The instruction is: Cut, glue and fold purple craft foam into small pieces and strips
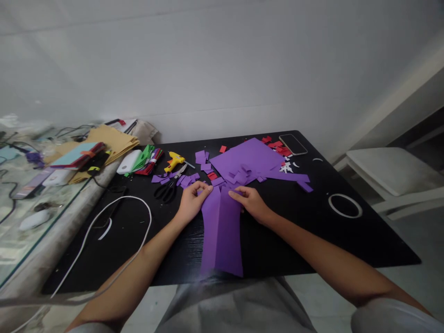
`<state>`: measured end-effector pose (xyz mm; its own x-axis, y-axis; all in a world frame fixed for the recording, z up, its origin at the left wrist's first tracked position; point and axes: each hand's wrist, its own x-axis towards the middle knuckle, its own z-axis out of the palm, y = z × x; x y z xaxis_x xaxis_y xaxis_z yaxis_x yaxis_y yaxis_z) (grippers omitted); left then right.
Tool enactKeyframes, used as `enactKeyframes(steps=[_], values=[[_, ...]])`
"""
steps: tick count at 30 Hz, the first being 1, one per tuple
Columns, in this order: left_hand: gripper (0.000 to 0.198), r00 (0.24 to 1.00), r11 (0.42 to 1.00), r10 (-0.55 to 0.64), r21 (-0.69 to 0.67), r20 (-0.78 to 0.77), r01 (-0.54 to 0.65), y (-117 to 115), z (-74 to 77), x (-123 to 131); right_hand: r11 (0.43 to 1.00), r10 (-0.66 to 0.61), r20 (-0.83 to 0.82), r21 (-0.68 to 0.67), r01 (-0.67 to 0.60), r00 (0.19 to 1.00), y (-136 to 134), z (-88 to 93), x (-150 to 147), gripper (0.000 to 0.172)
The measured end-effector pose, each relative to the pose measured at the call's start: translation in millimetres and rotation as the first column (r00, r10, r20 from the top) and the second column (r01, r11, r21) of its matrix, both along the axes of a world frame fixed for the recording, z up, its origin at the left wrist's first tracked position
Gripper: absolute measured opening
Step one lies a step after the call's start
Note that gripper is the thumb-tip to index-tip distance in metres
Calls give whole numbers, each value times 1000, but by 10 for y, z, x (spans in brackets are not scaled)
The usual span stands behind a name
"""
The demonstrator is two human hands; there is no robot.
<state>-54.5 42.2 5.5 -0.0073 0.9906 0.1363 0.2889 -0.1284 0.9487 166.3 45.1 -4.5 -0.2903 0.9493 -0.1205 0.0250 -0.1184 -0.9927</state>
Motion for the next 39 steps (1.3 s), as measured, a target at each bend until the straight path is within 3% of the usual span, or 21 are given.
enactKeyframes(steps=[4,7,15,24,29,31,36,39], values=[[43,956,967,6,-244,292,69,16,17,10,999,-46,46,32,44,998,-13,25,8,38],[48,936,944,-21,-301,351,134,19,-4,17,996,-82,58,47,80,995,-6,12,9,38],[53,976,995,-29,-91,217,50,11,-54,29,992,-120,61,57,116,991,10,-9,4,39],[47,999,999,35,29,30,-36,5,-106,25,990,-137,23,48,136,990,16,-30,-2,39],[50,994,991,113,77,9,-114,36,-121,-8,987,-158,-55,17,159,986,47,-76,-6,41],[49,992,988,124,92,13,-124,48,-135,-18,992,-125,-122,-46,121,985,45,-64,-17,41],[47,991,987,135,86,12,-136,51,-162,-24,979,62,-271,-173,-112,961,-7,9,-52,43],[46,989,988,132,66,68,-136,52,-146,-26,980,55,-254,-171,-101,966,-20,20,-52,45]])
